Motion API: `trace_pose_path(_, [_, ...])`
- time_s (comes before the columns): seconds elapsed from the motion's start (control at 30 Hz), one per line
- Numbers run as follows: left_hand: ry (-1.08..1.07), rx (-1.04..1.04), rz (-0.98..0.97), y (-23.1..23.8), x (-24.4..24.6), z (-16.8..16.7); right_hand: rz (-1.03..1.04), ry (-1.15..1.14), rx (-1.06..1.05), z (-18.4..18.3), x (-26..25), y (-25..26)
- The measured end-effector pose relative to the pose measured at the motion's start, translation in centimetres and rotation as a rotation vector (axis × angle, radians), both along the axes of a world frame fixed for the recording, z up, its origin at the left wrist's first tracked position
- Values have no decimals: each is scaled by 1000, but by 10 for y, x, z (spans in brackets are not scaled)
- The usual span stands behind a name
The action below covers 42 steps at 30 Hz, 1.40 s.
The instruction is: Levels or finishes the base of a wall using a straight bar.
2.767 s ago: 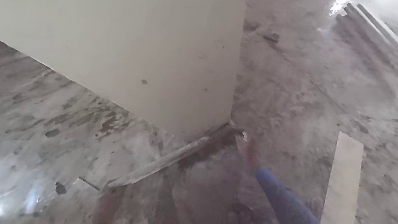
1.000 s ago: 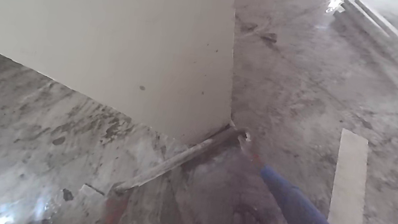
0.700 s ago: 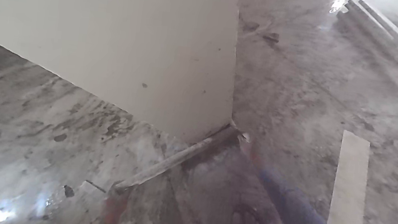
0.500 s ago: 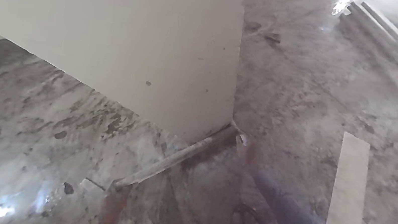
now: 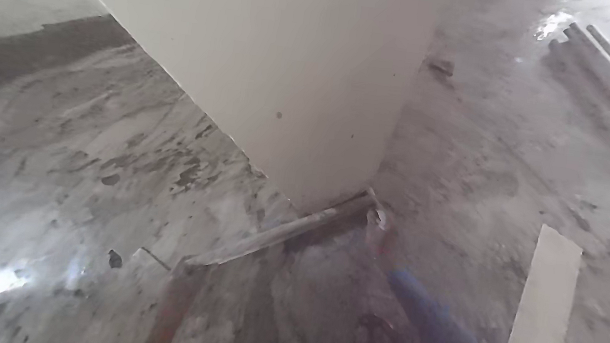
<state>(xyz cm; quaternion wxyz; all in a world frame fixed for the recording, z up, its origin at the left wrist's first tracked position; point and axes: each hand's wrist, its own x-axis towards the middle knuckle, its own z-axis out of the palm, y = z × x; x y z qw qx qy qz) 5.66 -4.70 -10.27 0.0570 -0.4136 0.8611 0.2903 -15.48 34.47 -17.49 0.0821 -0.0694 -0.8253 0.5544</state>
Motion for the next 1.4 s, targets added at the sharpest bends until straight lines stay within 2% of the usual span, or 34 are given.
trace_pose_path(0.1, [-20, -7, 26, -1, -2, -6, -10, 52, 47, -10, 0, 2])
trace_pose_path(0.23, [20, 1, 56, -1, -5, -8, 25, -22, 62, 5, 2, 4])
trace_pose_path(0.37, [5, -60, 9, -7, 0, -19, 19, 122, 95, -8, 0, 5])
trace_pose_path(0.47, [13, -47, 16, -10, 0, -17, 8, 116, 131, -9, 0, 3])
trace_pose_path(0.67, [9, 49, 16, -11, 4, -9, -45, -10, 36, 5, 7, -8])
trace_pose_path(0.87, [-1, -17, 11, -15, 3, -17, 56, 146, -8, -24, 4, -1])
trace_pose_path(1.13, [-14, -35, 35, -6, 1, -16, 81, 151, -20, -18, 4, -1])
trace_pose_path(1.33, [48, 59, 87, -2, -2, -16, 86, 137, -77, -22, 3, -1])
trace_pose_path(1.4, [47, -13, 66, -11, 5, -35, 89, 92, -105, -16, 6, 0])
